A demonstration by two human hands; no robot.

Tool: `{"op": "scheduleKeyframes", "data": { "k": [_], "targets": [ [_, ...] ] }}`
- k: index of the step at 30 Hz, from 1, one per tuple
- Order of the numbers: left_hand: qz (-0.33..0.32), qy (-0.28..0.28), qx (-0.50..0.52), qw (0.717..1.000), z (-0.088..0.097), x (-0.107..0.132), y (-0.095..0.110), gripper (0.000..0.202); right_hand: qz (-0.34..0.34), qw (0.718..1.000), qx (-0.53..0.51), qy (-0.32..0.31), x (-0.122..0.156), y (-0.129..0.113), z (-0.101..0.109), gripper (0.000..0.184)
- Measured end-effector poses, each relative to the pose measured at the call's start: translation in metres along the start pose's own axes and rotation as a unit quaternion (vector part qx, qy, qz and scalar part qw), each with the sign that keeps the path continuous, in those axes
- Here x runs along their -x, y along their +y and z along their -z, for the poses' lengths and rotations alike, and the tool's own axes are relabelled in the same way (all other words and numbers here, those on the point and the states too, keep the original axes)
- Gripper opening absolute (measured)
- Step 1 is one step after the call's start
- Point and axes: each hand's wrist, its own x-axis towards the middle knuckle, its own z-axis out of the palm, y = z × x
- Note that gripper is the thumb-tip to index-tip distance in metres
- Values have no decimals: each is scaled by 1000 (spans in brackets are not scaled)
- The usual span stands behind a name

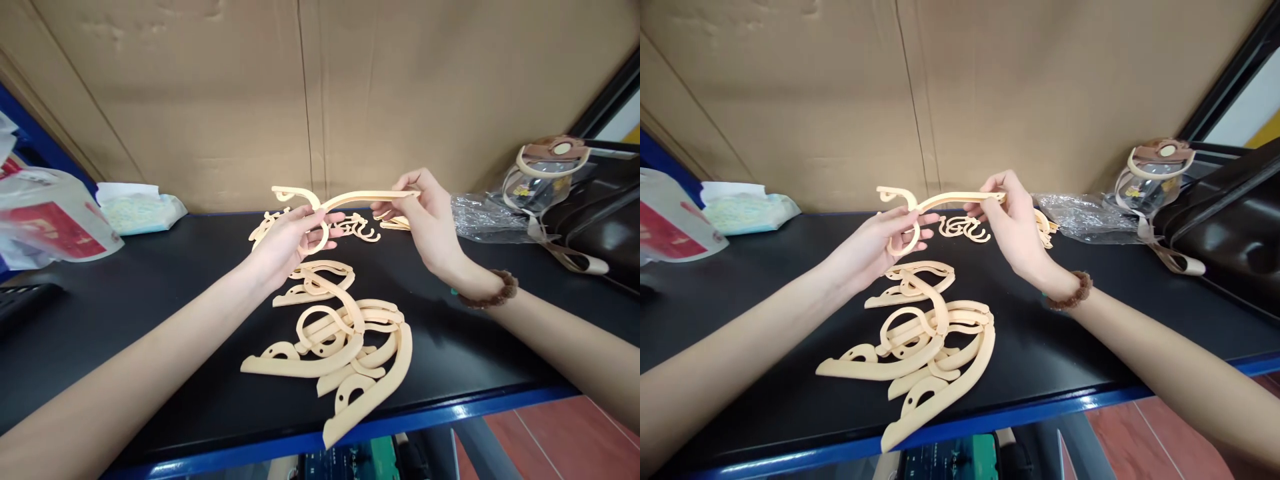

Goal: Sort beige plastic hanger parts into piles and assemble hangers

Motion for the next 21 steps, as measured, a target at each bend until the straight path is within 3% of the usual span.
{"op": "scheduleKeyframes", "data": {
  "k": [2,3,5,7,10,12,15,19,21],
  "targets": [
    [-7,6,-17,1000,1,-1,-2,4,43,987,152,-22,-3,4,5,7],
    [-3,2,-24,1000,1,0,-2,4,64,968,241,-33,-4,5,7,7],
    [18,-24,-30,999,-1,1,-3,4,102,910,396,-71,-3,6,8,7],
    [43,-62,-35,997,-3,3,-5,5,132,859,476,-134,1,4,5,12],
    [55,-110,-44,991,-6,5,-8,6,167,828,492,-211,8,-1,-1,22],
    [51,-122,-46,990,-6,6,-10,2,194,817,493,-226,10,-4,-3,25],
    [44,-131,-31,990,-8,7,-11,14,227,798,508,-232,9,-6,0,30],
    [41,-99,-39,993,-15,10,-10,17,253,756,552,-242,9,-9,2,29],
    [38,-75,-64,994,-19,13,-9,18,235,757,558,-247,10,-9,0,28]
  ]
}}
